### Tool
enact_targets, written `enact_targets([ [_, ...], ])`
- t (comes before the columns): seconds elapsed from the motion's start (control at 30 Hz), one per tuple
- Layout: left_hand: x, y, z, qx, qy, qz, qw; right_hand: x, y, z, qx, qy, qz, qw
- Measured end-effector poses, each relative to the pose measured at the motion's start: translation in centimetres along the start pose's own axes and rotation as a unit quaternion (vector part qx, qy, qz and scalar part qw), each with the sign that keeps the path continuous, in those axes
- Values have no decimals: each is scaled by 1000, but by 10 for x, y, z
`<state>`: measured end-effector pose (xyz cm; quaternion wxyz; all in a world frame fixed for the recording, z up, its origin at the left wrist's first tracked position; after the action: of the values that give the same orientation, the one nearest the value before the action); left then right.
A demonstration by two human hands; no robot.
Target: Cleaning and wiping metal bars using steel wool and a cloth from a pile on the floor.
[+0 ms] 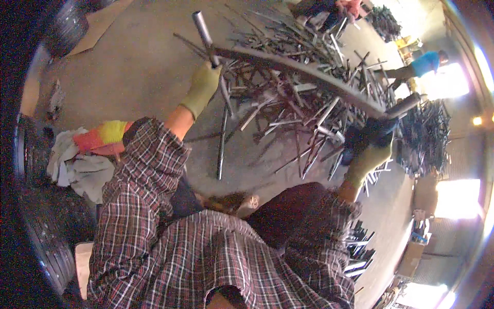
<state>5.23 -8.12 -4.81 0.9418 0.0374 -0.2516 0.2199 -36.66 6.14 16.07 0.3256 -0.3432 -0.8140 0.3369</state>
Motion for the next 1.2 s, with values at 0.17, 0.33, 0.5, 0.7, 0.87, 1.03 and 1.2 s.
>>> enact_targets([
  [0.17,3,2,-10,-10,23,20,999,5,12,-30,77,21,49,996],
  [0.33,-10,-4,-12,-15,101,8,995,9,-14,36,27,151,12,988],
  [0.5,-10,5,-8,-6,-4,1,1000,11,-14,29,2,45,-4,999],
  [0.7,-22,-4,-22,20,17,-32,999,-2,-9,-12,37,60,-33,997],
  [0.87,-23,-24,-11,-4,12,-10,1000,-11,-13,-23,64,-19,-30,997],
  [1.03,-4,-13,-10,30,15,22,999,-6,8,-41,40,-43,40,997],
  [1.2,-9,4,-23,25,71,24,997,-1,-11,5,73,3,-11,997],
])
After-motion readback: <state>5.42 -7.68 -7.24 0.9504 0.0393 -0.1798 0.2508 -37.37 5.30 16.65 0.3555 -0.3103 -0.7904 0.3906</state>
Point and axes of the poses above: each hand's wrist, its own y-axis away from the middle knuckle, its own x-axis out of the back of the hand, z = x × y, the point moved 9 cm from there along -y, towards the middle knuckle, and after that the axes turned 7 degrees about x, right-handed, at the moved point
